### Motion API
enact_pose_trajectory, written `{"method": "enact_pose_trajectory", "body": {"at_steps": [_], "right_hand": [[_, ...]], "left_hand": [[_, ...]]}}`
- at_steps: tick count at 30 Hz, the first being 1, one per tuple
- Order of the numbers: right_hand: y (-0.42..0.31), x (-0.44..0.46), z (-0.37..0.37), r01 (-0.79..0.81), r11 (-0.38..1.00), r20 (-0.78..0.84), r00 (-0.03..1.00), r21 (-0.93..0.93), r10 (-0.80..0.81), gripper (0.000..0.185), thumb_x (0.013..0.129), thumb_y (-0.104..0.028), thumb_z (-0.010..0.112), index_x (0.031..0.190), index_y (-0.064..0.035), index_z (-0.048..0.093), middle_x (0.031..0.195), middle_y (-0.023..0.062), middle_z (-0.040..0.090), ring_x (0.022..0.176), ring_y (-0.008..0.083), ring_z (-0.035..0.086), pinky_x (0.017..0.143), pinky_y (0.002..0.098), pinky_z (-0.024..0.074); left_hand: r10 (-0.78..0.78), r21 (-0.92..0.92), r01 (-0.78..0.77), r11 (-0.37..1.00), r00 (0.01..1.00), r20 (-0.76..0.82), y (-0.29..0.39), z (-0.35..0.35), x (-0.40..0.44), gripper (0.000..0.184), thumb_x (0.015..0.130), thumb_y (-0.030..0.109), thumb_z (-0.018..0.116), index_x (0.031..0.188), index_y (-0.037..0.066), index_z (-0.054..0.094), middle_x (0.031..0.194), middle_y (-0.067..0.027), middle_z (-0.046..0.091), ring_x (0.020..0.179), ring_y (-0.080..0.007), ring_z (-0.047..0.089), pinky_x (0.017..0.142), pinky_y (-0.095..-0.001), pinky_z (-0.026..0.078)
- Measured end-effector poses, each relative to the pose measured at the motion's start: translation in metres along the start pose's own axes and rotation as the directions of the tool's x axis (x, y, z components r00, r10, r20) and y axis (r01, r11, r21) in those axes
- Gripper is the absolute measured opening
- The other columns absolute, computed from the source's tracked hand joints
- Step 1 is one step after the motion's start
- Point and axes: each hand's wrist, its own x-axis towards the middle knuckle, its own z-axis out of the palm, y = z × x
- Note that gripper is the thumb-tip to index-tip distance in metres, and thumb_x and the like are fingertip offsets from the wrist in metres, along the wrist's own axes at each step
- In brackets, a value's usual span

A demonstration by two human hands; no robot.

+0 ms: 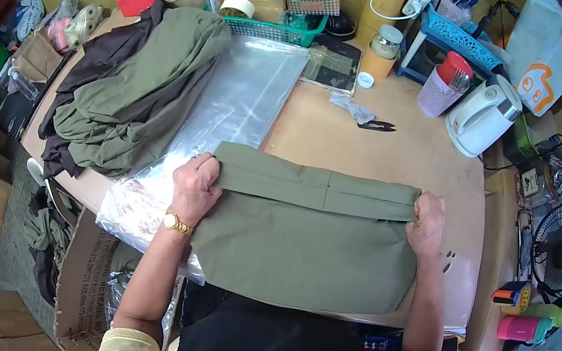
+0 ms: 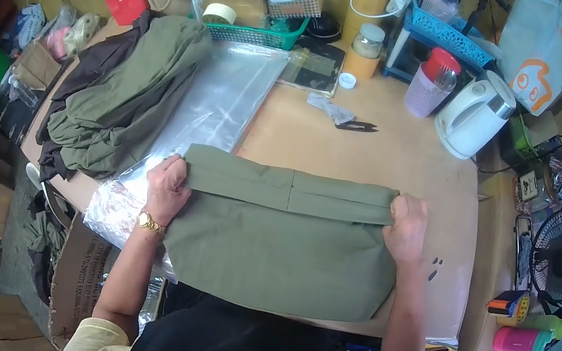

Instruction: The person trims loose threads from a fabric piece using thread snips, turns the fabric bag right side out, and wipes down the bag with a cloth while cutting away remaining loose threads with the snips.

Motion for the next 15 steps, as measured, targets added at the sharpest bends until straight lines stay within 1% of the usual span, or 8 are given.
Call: {"method": "enact_pose_trajectory", "body": {"at_steps": [1, 3, 6, 10, 11, 13, 14, 15], "right_hand": [[-0.001, 0.001, -0.002, -0.002, 1.0, 0.001, 1.0, -0.002, 0.002, 0.036, 0.052, 0.012, 0.059, 0.076, -0.0076, 0.041, 0.071, 0.0098, 0.044, 0.069, 0.0316, 0.05, 0.067, 0.041, 0.0358], [-0.004, 0.008, -0.007, 0.076, 0.997, -0.083, 0.994, -0.019, -0.077, 0.037, 0.051, 0.011, 0.061, 0.076, -0.0083, 0.04, 0.072, 0.009, 0.043, 0.068, 0.0305, 0.049, 0.067, 0.0405, 0.0362], [-0.009, 0.016, -0.019, 0.14, 0.989, -0.154, 0.977, -0.053, -0.146, 0.038, 0.051, 0.01, 0.062, 0.076, -0.0086, 0.041, 0.072, 0.0083, 0.043, 0.068, 0.0293, 0.049, 0.067, 0.0404, 0.037], [-0.015, 0.021, -0.031, 0.196, 0.978, -0.23, 0.951, -0.072, -0.207, 0.038, 0.052, 0.008, 0.064, 0.076, -0.0087, 0.041, 0.073, 0.0086, 0.043, 0.067, 0.0293, 0.049, 0.068, 0.0407, 0.0377], [-0.019, 0.023, -0.035, 0.213, 0.974, -0.259, 0.939, -0.078, -0.226, 0.038, 0.052, 0.007, 0.065, 0.076, -0.0089, 0.041, 0.074, 0.0089, 0.044, 0.068, 0.0296, 0.049, 0.068, 0.0409, 0.0381], [-0.021, 0.024, -0.038, 0.229, 0.969, -0.294, 0.924, -0.091, -0.245, 0.038, 0.053, 0.006, 0.066, 0.076, -0.0091, 0.041, 0.075, 0.0092, 0.045, 0.068, 0.0299, 0.05, 0.069, 0.0412, 0.0385], [-0.021, 0.021, -0.038, 0.152, 0.984, -0.134, 0.977, -0.091, -0.164, 0.036, 0.057, 0.005, 0.069, 0.08, -0.0078, 0.045, 0.077, 0.0099, 0.047, 0.071, 0.0307, 0.052, 0.071, 0.0411, 0.0404], [-0.023, 0.019, -0.04, 0.077, 0.992, 0.032, 0.997, -0.102, -0.074, 0.034, 0.061, 0.003, 0.072, 0.085, -0.0066, 0.05, 0.078, 0.0105, 0.05, 0.073, 0.0316, 0.055, 0.074, 0.041, 0.0424]], "left_hand": [[0.025, 0.006, -0.025, 1.0, 0.998, -0.051, -0.003, -0.001, 0.002, 0.031, 0.053, -0.005, 0.064, 0.069, 0.006, 0.04, 0.069, -0.011, 0.047, 0.061, -0.0333, 0.052, 0.055, -0.0433, 0.042], [0.086, 0.014, -0.085, 0.996, 0.987, -0.137, -0.004, -0.007, 0.007, 0.032, 0.052, -0.003, 0.065, 0.068, 0.007, 0.039, 0.068, -0.0107, 0.047, 0.059, -0.0323, 0.05, 0.053, -0.0421, 0.04], [0.176, 0.08, -0.164, 0.983, 0.965, -0.194, -0.007, -0.019, 0.011, 0.033, 0.052, -0.001, 0.066, 0.066, 0.007, 0.038, 0.067, -0.0101, 0.046, 0.057, -0.0308, 0.049, 0.052, -0.0409, 0.038], [0.245, 0.072, -0.234, 0.97, 0.924, -0.292, -0.003, -0.029, 0.016, 0.037, 0.05, 0.002, 0.069, 0.063, 0.008, 0.035, 0.065, -0.0095, 0.044, 0.054, -0.0288, 0.047, 0.05, -0.0401, 0.035], [0.248, 0.072, -0.237, 0.969, 0.923, -0.294, -0.006, -0.029, 0.013, 0.037, 0.05, 0.002, 0.069, 0.063, 0.008, 0.035, 0.065, -0.0095, 0.044, 0.054, -0.0288, 0.047, 0.05, -0.0401, 0.035], [0.191, 0.072, -0.179, 0.981, 0.959, -0.208, -0.013, -0.028, 0.005, 0.035, 0.055, 0.001, 0.072, 0.069, 0.008, 0.041, 0.072, -0.0098, 0.049, 0.062, -0.0302, 0.051, 0.055, -0.0412, 0.04], [0.195, 0.071, -0.184, 0.98, 0.958, -0.209, -0.008, -0.027, 0.01, 0.035, 0.055, 0.001, 0.072, 0.069, 0.008, 0.041, 0.072, -0.0098, 0.049, 0.062, -0.0302, 0.051, 0.055, -0.0412, 0.04], [0.043, 0.101, -0.034, 0.994, 0.995, -0.087, 0.005, -0.027, 0.016, 0.036, 0.059, 0.002, 0.076, 0.077, 0.007, 0.045, 0.079, -0.0102, 0.051, 0.068, -0.0314, 0.053, 0.061, -0.0416, 0.043]]}}
